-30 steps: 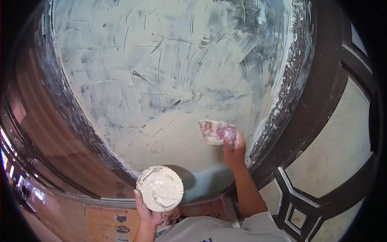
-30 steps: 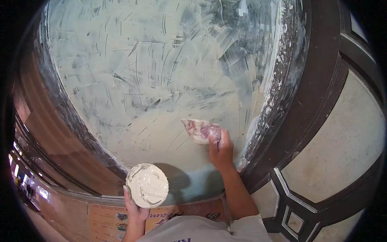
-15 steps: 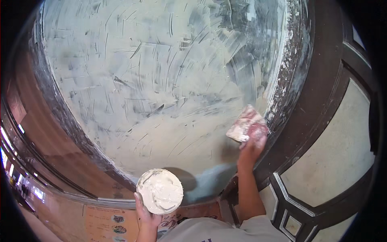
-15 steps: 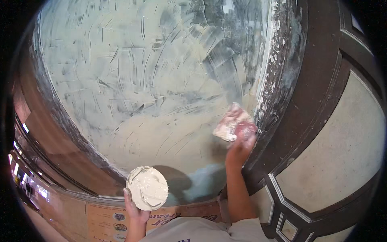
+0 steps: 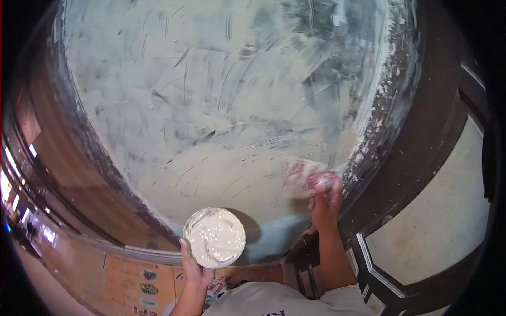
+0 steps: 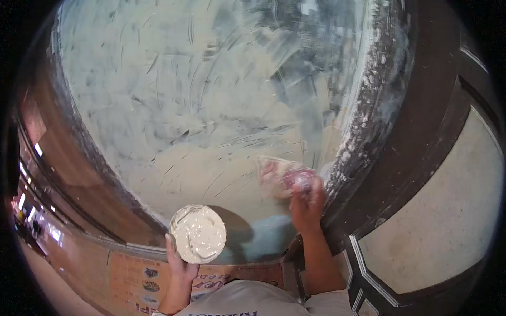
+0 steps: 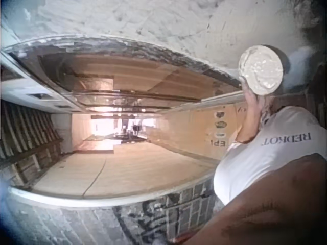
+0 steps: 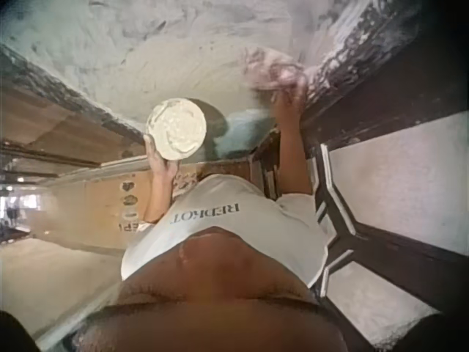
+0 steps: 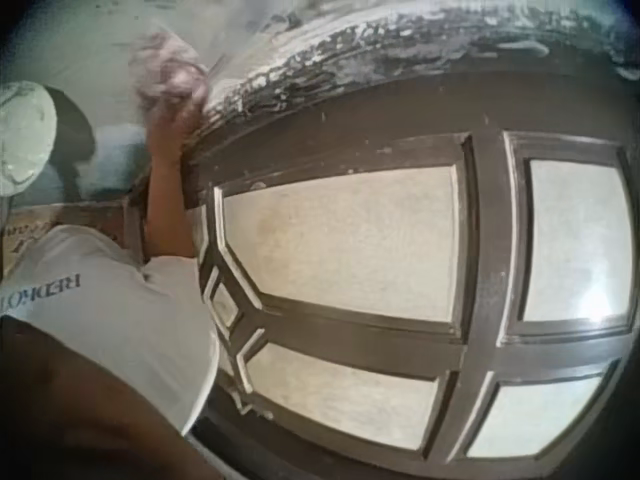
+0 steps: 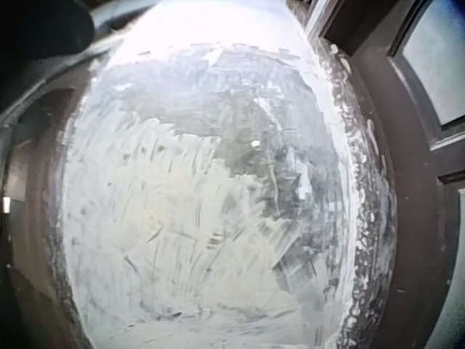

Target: The person applies white plaster from a small container onto a wall surface using a flexible hand spreader, smoothing the material in multiple directions across a circular area.

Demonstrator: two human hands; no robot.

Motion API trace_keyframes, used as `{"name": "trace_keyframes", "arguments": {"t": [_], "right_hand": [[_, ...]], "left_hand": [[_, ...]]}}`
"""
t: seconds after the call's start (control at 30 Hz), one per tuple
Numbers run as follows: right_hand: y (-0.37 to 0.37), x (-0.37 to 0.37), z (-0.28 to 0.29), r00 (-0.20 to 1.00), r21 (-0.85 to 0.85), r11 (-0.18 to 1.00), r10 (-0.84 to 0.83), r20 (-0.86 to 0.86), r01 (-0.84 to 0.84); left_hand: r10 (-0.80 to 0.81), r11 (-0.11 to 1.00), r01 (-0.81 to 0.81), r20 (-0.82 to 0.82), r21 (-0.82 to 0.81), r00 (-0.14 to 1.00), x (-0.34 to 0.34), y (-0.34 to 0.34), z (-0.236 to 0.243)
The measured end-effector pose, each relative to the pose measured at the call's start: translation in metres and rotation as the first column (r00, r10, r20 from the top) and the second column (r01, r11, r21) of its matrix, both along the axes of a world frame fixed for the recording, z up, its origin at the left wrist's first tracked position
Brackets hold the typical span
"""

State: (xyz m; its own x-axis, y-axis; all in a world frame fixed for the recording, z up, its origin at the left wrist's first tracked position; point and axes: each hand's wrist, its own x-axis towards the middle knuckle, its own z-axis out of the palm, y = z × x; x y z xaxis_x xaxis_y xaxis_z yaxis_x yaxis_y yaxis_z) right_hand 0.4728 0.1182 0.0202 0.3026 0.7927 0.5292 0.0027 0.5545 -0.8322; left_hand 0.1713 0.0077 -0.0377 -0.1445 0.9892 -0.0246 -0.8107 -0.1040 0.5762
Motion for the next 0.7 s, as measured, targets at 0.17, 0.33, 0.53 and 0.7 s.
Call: {"name": "trace_keyframes", "arguments": {"t": [0.17, 0.33, 0.53, 0.7], "right_hand": [[-0.007, -0.038, 0.043, 0.817, -0.079, 0.961, 0.268, 0.510, -0.266], [-0.003, -0.075, 0.044, 0.697, -0.260, 0.864, 0.502, 0.513, -0.431], [-0.003, -0.131, 0.043, 0.655, -0.443, 0.764, 0.637, 0.407, -0.469], [-0.005, -0.163, 0.042, 0.639, -0.479, 0.737, 0.665, 0.387, -0.476]], "left_hand": [[0.060, 0.998, -0.061, 0.085, 0.006, 0.995, -0.006, -0.008, -0.001], [0.097, 0.995, -0.097, 0.051, 0.000, 0.994, -0.015, -0.020, 0.002], [0.172, 0.985, -0.172, -0.033, 0.003, 0.984, -0.043, -0.039, 0.003], [0.179, 0.984, -0.179, 0.003, -0.022, 0.984, -0.071, -0.055, 0.001]]}}
